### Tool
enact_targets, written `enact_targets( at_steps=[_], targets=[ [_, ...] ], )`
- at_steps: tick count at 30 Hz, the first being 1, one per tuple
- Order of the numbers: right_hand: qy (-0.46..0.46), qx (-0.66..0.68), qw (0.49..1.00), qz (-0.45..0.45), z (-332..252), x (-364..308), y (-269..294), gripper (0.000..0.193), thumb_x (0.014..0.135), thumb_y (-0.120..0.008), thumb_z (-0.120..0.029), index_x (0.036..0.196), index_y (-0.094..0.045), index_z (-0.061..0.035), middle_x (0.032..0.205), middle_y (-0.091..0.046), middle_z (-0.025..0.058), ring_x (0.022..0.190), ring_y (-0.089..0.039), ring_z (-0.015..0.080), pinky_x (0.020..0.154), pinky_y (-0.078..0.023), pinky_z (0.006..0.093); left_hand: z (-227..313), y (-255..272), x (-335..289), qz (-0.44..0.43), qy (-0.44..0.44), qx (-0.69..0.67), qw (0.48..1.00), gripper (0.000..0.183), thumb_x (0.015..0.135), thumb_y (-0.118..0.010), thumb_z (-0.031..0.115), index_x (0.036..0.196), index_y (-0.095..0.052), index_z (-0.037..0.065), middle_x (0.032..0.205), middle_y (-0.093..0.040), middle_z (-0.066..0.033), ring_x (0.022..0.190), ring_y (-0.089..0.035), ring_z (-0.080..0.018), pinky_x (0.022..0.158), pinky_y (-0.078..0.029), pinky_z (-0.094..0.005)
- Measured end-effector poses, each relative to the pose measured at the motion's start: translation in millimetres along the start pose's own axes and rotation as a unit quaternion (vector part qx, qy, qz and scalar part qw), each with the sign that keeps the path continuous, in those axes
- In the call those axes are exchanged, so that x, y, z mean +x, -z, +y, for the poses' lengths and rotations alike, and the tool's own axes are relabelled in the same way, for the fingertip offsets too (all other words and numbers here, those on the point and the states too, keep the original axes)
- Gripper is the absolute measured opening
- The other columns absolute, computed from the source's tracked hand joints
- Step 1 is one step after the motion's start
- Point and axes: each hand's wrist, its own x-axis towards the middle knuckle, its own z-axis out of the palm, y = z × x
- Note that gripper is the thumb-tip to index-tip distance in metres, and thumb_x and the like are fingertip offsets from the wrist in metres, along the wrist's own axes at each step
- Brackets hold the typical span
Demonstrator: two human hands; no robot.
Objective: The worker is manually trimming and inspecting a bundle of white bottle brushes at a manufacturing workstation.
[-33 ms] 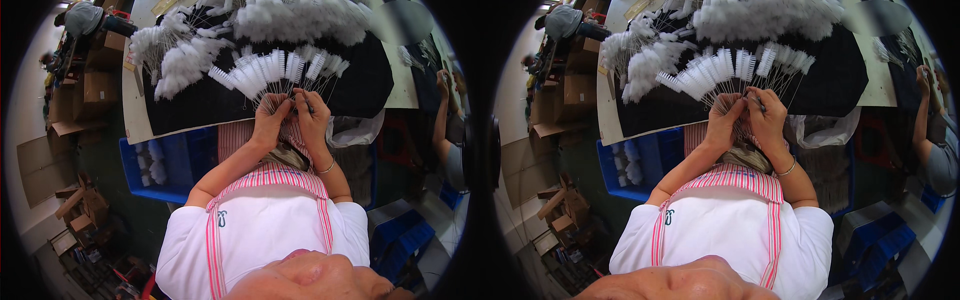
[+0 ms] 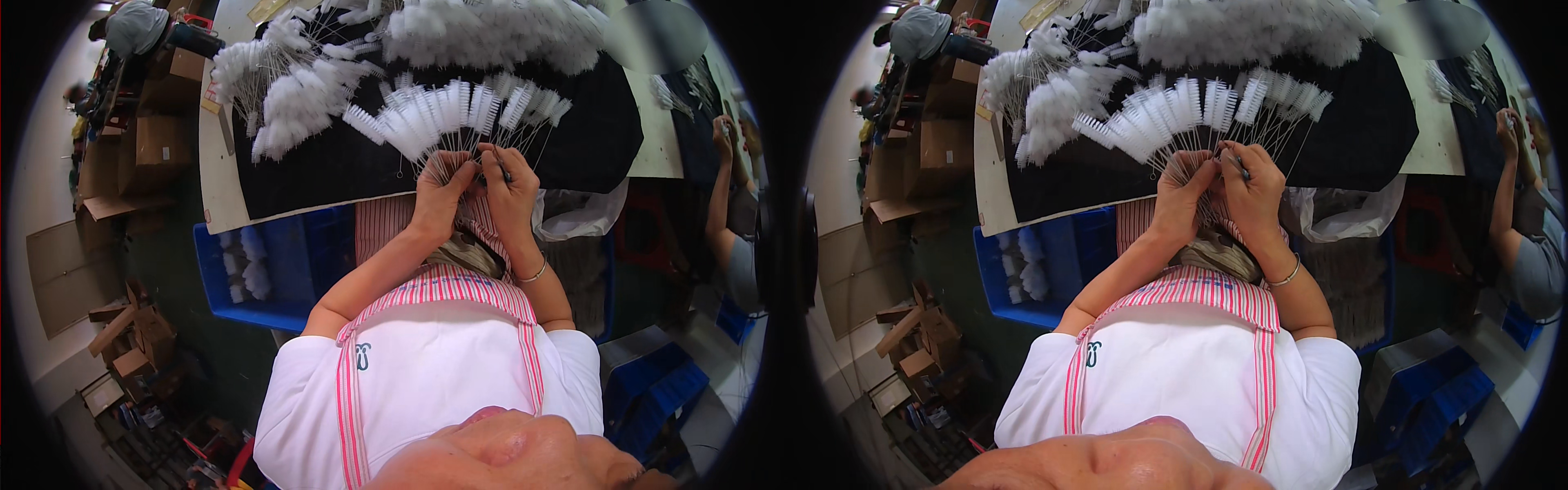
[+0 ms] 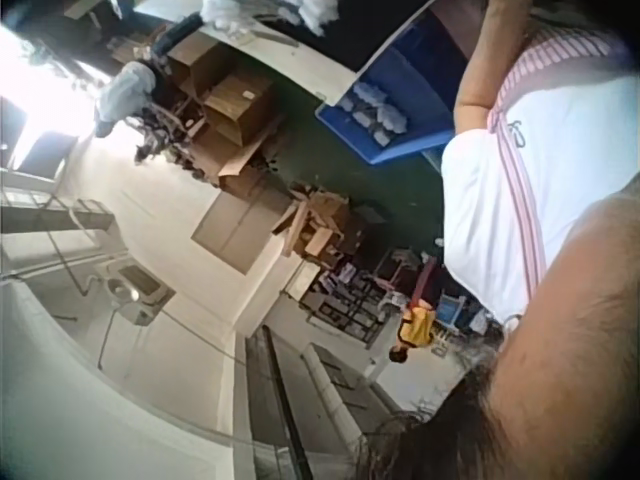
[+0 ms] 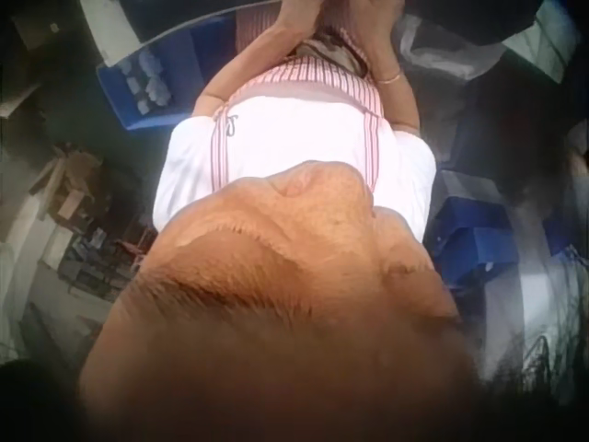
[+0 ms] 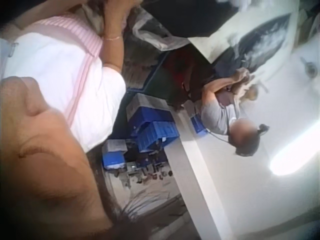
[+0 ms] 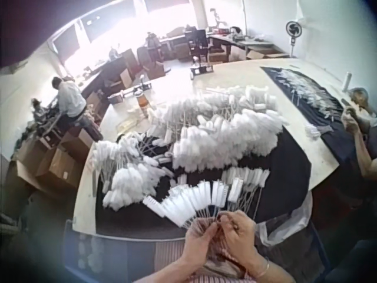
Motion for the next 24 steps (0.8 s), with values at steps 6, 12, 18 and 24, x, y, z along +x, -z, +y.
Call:
enact_targets(
  at_steps=[6, 12, 18, 24],
  targets=[
    [-0.124, 0.186, 0.972, -0.078, 6, 6, 0, 0.012, 0.086, -0.058, -0.005, 0.091, -0.063, 0.0043, 0.074, -0.060, 0.0043, 0.057, -0.056, 0.0099, 0.049, -0.044, 0.0211, 15, 11, 7, -0.072, 0.035, 0.037, 0.996, 0.010, 0.088, -0.059, 0.011, 0.095, -0.055, 0.005, 0.079, -0.061, -0.0036, 0.061, -0.056, -0.0096, 0.051, -0.044, -0.0215],
    [-0.236, 0.351, 0.906, -0.016, -3, 11, 1, 0.010, 0.086, -0.060, -0.008, 0.088, -0.062, 0.0016, 0.068, -0.059, 0.0047, 0.046, -0.053, 0.0097, 0.036, -0.045, 0.0239, 21, -4, 4, -0.079, 0.060, -0.001, 0.995, 0.014, 0.089, -0.058, 0.015, 0.097, -0.055, 0.004, 0.080, -0.062, -0.0057, 0.061, -0.058, -0.0113, 0.050, -0.044, -0.0225],
    [-0.243, 0.338, 0.908, -0.049, -5, 11, -4, 0.011, 0.086, -0.060, -0.009, 0.091, -0.061, 0.0008, 0.070, -0.060, 0.0047, 0.045, -0.052, 0.0087, 0.036, -0.044, 0.0223, 11, 4, 11, -0.082, 0.005, 0.041, 0.996, 0.014, 0.090, -0.057, 0.015, 0.099, -0.055, 0.004, 0.084, -0.063, -0.0056, 0.062, -0.059, -0.0117, 0.050, -0.045, -0.0223],
    [-0.219, 0.367, 0.904, 0.001, -10, 8, -5, 0.009, 0.087, -0.060, -0.010, 0.087, -0.059, -0.0007, 0.071, -0.060, 0.0041, 0.045, -0.048, 0.0067, 0.036, -0.042, 0.0219, 13, -5, 6, -0.090, -0.039, -0.008, 0.995, 0.014, 0.089, -0.058, 0.011, 0.099, -0.054, 0.003, 0.084, -0.063, -0.0047, 0.069, -0.060, -0.0113, 0.054, -0.049, -0.0230]
  ],
)
